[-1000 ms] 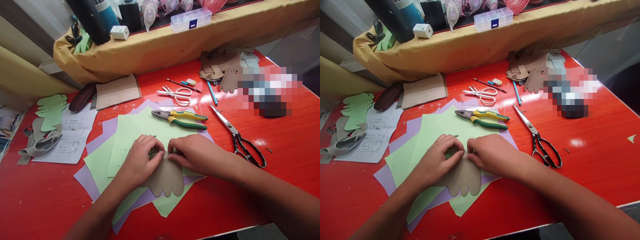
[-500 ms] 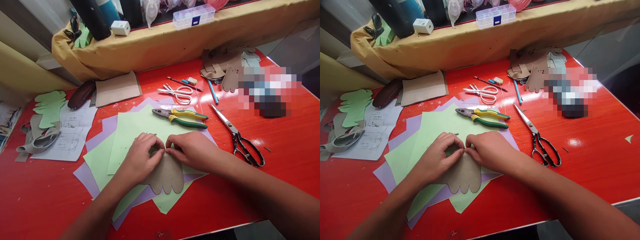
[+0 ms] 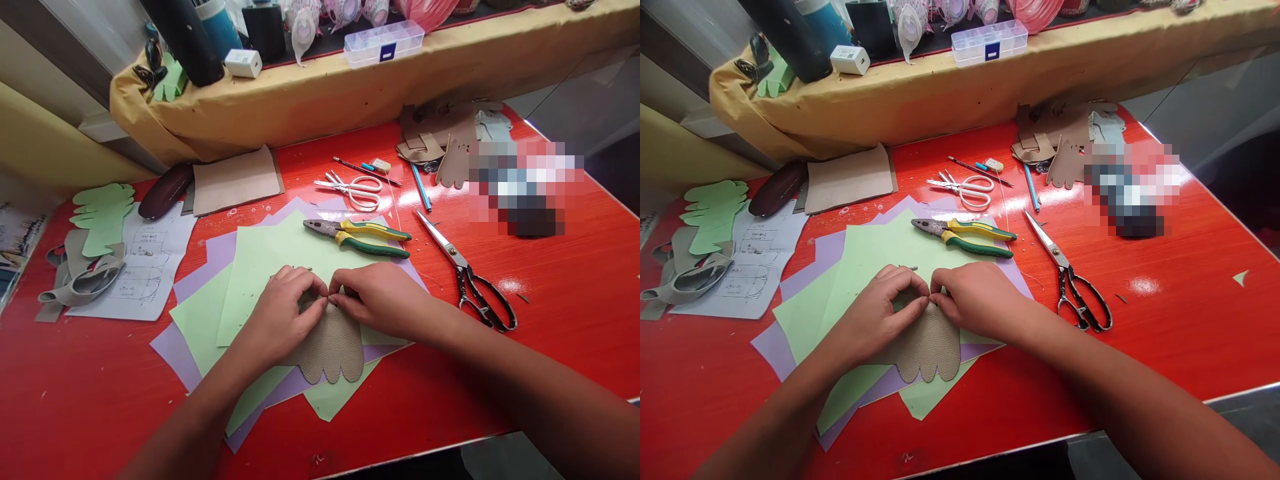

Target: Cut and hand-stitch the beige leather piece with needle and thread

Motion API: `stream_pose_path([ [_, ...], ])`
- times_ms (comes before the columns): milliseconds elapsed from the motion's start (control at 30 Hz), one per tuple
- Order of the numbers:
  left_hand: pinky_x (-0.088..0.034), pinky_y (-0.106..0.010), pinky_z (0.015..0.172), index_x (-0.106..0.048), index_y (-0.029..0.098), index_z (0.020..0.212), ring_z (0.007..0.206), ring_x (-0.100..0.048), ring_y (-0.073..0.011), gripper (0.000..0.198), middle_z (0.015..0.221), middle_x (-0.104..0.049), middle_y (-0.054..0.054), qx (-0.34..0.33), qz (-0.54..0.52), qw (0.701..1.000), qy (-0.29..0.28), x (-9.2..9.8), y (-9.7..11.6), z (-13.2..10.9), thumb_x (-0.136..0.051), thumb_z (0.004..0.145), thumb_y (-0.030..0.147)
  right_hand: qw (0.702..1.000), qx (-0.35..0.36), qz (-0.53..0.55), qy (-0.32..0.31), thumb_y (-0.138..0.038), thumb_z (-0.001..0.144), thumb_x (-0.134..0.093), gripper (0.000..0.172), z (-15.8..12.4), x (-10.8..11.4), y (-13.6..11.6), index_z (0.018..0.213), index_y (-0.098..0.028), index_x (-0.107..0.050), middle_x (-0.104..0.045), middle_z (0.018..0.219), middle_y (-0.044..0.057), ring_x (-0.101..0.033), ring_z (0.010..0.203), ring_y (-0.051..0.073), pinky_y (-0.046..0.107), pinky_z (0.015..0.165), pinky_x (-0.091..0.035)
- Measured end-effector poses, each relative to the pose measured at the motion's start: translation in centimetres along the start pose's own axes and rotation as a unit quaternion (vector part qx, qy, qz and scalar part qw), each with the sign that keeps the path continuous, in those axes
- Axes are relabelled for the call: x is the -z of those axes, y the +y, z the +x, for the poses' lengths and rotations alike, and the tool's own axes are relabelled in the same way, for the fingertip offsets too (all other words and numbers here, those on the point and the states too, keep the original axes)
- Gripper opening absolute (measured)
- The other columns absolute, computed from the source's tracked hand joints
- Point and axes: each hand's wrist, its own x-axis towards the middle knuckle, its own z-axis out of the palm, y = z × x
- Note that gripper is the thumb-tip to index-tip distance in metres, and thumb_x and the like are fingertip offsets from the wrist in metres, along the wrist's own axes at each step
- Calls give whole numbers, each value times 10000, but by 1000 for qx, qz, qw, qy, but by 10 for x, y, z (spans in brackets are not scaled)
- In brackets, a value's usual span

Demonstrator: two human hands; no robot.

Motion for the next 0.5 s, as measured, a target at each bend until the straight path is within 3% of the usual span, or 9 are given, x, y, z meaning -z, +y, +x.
stream_pose_path([
  [500,-437,-400,851,-642,239,898,967,-541,-236,76,923,-652,-4,-4,5,1000,7,-3,-3,0,-607,924,176,1000,7,14,-1,-310,979,-639,137,-2,0,6,1028,-246,-750,-762,793,11,-640,719,182,281,578,-230],
])
